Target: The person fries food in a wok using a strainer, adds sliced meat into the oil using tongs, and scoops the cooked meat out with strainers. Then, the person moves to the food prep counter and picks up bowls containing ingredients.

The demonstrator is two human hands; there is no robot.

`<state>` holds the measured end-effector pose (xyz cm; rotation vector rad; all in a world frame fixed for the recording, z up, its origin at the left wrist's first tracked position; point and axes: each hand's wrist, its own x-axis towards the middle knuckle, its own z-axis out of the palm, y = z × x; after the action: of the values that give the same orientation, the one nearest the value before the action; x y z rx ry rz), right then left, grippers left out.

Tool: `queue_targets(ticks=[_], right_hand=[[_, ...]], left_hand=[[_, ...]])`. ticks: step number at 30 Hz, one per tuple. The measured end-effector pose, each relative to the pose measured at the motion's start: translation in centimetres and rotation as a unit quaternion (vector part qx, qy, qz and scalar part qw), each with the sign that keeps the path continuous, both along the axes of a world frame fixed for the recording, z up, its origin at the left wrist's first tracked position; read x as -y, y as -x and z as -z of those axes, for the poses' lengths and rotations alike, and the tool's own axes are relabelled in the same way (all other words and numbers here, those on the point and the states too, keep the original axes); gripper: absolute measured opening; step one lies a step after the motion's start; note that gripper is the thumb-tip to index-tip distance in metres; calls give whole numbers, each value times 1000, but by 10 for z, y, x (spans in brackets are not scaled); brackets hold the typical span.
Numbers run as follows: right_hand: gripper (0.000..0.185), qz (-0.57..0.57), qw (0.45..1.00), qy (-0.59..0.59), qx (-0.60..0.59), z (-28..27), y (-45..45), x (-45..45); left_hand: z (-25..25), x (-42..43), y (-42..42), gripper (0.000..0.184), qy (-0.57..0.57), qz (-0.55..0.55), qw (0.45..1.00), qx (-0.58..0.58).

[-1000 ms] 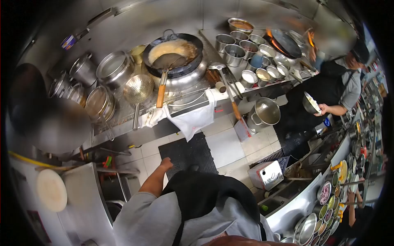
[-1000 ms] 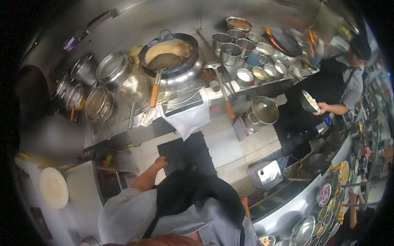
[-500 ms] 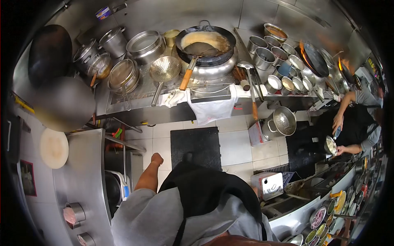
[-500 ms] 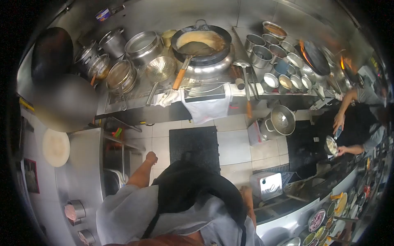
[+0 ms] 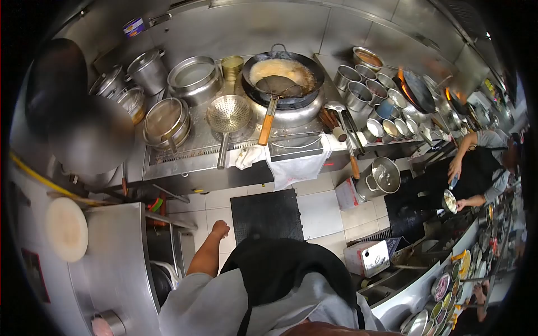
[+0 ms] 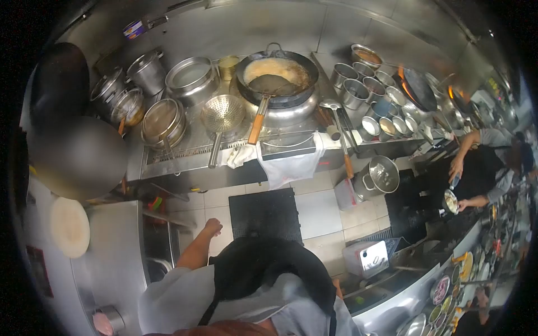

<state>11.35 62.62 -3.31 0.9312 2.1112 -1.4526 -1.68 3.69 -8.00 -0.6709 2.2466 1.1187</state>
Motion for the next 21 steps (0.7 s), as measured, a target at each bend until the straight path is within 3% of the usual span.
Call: queue_targets(ticks=[3, 6, 8, 15, 18, 20, 21], right_hand=[[25, 14, 1000, -3, 4, -6, -1, 25], [26, 21, 1000, -2, 5, -8, 0, 49], [26, 26, 1000, 4, 5, -3, -2, 61], [24, -8, 999, -25, 39, -37, 6, 108], [21, 12, 1000, 11, 21, -4, -16, 106], [20, 2, 1000, 12, 4, 16, -36, 92], [20, -19, 1000, -10, 13, 17, -44, 87]], left_hand=[[7, 35, -12, 12, -2, -3, 999, 52], [55, 91, -23, 8, -83, -4, 984, 157], [62, 114, -32, 6, -73, -7, 980, 185], [31, 143, -5, 4, -153, -147, 964, 160], [24, 137, 12, 7, -108, -115, 981, 110], [45, 144, 33, 12, -41, 94, 994, 46], [45, 139, 37, 14, -40, 92, 994, 42]])
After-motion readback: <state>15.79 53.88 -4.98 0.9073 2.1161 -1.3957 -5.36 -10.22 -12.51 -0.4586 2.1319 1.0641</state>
